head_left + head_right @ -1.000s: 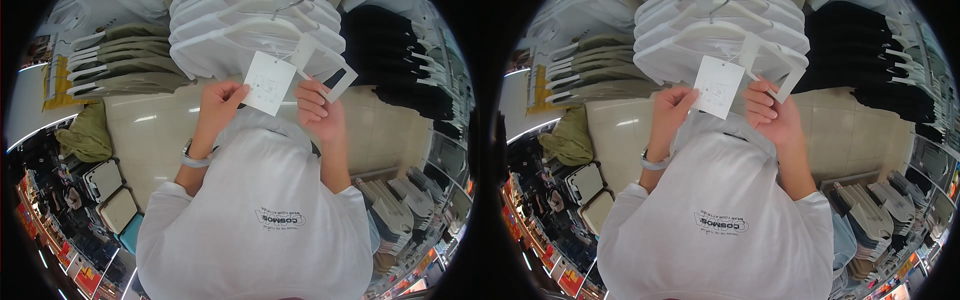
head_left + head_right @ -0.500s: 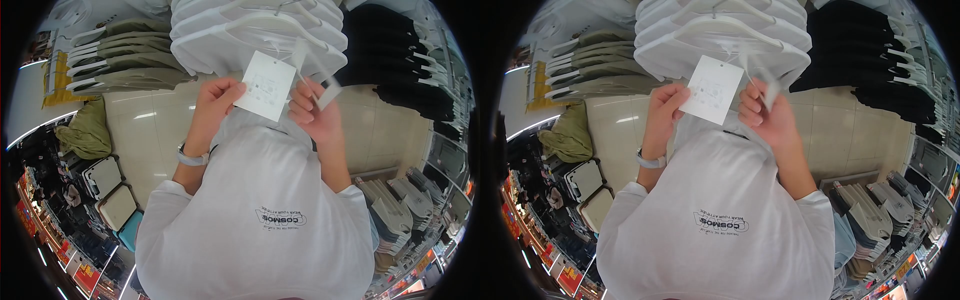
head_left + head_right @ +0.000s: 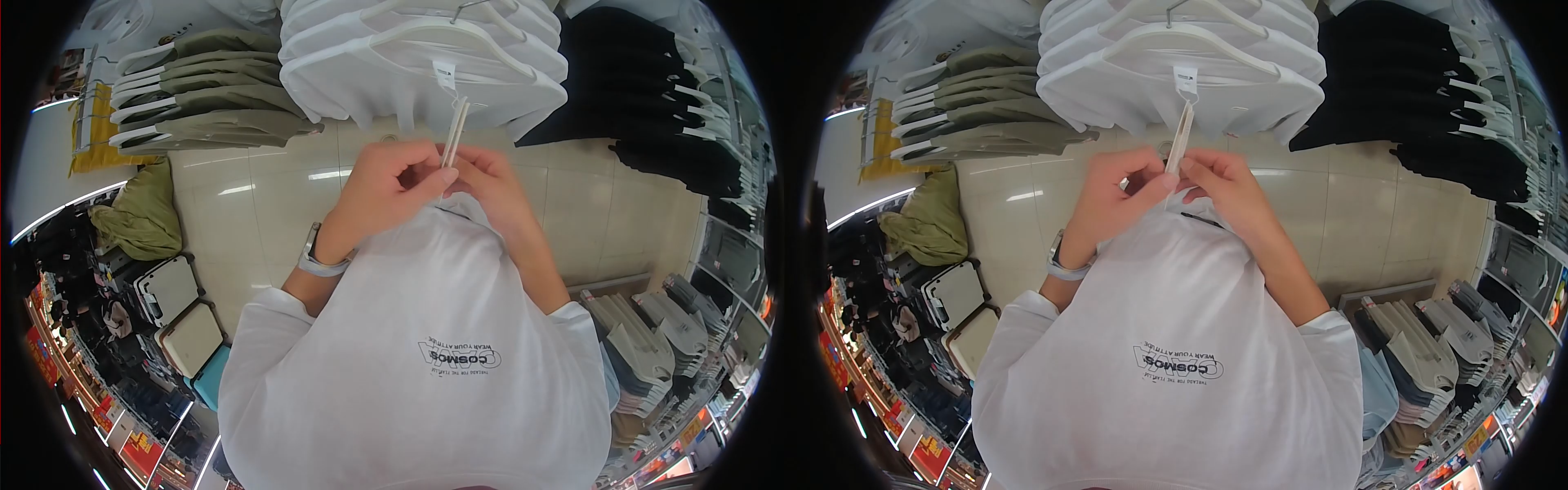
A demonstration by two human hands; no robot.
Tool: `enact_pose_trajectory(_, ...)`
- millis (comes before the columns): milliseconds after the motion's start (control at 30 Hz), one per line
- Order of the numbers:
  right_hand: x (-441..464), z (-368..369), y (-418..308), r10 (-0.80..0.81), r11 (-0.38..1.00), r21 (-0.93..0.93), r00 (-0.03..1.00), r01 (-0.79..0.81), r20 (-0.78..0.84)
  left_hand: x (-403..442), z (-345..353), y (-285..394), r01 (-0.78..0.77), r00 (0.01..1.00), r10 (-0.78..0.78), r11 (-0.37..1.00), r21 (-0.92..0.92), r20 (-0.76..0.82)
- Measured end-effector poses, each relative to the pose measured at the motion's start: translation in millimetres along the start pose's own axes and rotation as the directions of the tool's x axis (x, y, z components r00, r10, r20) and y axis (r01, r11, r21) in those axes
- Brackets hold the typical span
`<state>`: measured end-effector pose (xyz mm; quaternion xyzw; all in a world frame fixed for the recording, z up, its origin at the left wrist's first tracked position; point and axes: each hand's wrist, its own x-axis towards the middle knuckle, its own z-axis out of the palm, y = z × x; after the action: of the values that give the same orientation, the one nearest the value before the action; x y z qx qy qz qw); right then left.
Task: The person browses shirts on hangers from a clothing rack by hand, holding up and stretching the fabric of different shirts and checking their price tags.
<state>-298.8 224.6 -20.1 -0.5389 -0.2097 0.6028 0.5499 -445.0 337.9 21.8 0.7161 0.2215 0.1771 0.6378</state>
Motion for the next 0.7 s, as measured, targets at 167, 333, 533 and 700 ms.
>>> enact_pose_trajectory(167,-7,8,-12,-0.010,0.945,0.326,1.000,0.003,0.020,1,5,-4,-0.023,0.999,0.018,0.990,0.143,0.038)
enact_pose_trajectory(333,-7,6,-11,-0.078,0.987,0.142,0.996,0.071,0.044,-1,5,-6,-0.059,0.993,0.037,0.976,0.210,0.110)
enact_pose_trajectory(533,3,-9,-1,-0.066,0.910,0.413,0.971,-0.035,0.229,-2,1,7,-0.095,0.979,0.052,0.971,0.220,0.195)
enact_pose_trajectory(700,0,0,-8,-0.056,0.550,0.809,0.957,-0.207,0.283,-3,0,1,-0.351,0.933,0.352,0.843,0.408,0.075)
